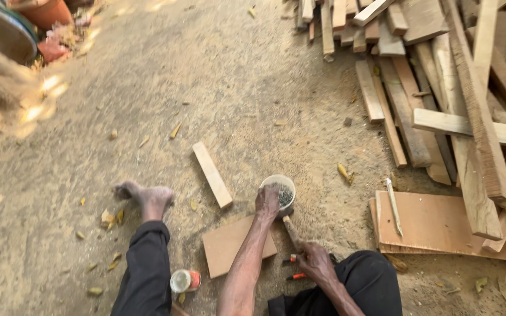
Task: The person sits on the ground and hammers nails into a small wooden board, taking nails from a bowl and driving them with a hammer by hand. They reposition the board between nails and reach into the nail bowl repeatedly.
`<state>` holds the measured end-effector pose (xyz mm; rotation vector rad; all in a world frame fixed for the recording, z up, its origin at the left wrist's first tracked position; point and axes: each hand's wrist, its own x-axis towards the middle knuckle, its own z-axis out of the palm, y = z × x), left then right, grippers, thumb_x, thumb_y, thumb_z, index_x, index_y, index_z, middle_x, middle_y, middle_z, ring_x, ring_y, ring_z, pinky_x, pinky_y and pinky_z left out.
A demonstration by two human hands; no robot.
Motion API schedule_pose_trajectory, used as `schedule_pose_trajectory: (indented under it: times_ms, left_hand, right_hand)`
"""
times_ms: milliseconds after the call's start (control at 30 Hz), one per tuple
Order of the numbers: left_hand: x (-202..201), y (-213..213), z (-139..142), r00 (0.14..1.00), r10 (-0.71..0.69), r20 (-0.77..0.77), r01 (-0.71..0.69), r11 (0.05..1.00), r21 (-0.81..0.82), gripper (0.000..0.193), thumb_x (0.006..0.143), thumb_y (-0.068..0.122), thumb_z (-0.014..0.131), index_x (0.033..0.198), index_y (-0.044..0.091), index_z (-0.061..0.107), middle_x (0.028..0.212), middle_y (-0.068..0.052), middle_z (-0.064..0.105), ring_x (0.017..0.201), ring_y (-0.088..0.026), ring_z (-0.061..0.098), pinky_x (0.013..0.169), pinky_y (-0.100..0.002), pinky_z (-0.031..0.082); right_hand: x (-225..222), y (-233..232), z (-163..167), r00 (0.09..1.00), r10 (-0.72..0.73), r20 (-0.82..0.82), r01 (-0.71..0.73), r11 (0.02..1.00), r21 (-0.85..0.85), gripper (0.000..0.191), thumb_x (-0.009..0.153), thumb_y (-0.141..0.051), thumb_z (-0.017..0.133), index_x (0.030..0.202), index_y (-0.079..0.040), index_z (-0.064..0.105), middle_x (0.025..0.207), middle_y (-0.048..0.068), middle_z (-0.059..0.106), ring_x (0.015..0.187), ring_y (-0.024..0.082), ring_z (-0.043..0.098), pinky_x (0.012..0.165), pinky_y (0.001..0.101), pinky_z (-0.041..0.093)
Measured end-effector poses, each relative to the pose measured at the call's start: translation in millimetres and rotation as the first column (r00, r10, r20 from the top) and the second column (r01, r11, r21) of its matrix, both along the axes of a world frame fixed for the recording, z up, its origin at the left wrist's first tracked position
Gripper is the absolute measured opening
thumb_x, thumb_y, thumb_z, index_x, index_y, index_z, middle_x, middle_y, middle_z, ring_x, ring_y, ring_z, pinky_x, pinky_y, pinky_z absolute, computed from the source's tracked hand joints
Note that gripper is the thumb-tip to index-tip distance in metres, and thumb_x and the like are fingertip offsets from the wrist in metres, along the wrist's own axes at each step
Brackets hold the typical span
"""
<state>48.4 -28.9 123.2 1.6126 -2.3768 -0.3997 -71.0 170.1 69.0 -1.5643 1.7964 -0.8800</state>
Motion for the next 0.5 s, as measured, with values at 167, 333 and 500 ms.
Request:
schedule_pose_trajectory:
  times_ms: [167, 333, 500]
  left_hand:
    - [-0.3, 0.2, -0.3, 0.992, -0.053, 0.116, 0.068, 0.989, -0.132, 0.022, 0.093, 0.002, 0.056, 0.090, 0.003, 0.077, 0.082, -0.020, 0.073, 0.073, -0.031, 0.076, 0.059, -0.040, 0.064]
    - [-4.0, 2.2, -2.7, 0.974, -0.074, 0.215, 0.116, 0.975, -0.189, 0.017, 0.084, 0.000, 0.061, 0.084, 0.004, 0.077, 0.077, -0.020, 0.073, 0.069, -0.028, 0.074, 0.054, -0.037, 0.062]
    - [-5.9, 3.8, -5.7, 0.975, -0.055, 0.217, 0.063, 0.998, -0.027, 0.023, 0.101, 0.002, 0.054, 0.092, 0.004, 0.075, 0.082, -0.016, 0.072, 0.069, -0.023, 0.071, 0.057, -0.036, 0.063]
  right_hand:
    - [3.4, -4.0, 9.0, 0.998, 0.043, 0.048, -0.043, 0.999, -0.009, 0.010, 0.078, -0.007, 0.069, 0.084, 0.001, 0.071, 0.072, 0.014, 0.069, 0.064, 0.027, 0.068, 0.060, 0.0430, 0.054]
    - [6.2, -5.5, 12.1, 0.997, 0.045, 0.058, -0.047, 0.998, 0.032, 0.035, 0.078, -0.006, 0.065, 0.112, -0.006, 0.075, 0.074, 0.013, 0.070, 0.063, 0.026, 0.067, 0.062, 0.0420, 0.055]
    - [5.8, -6.5, 12.2, 0.996, 0.070, 0.048, -0.075, 0.991, 0.113, 0.045, 0.082, -0.005, 0.062, 0.126, -0.007, 0.072, 0.073, 0.013, 0.069, 0.062, 0.025, 0.067, 0.063, 0.0409, 0.056]
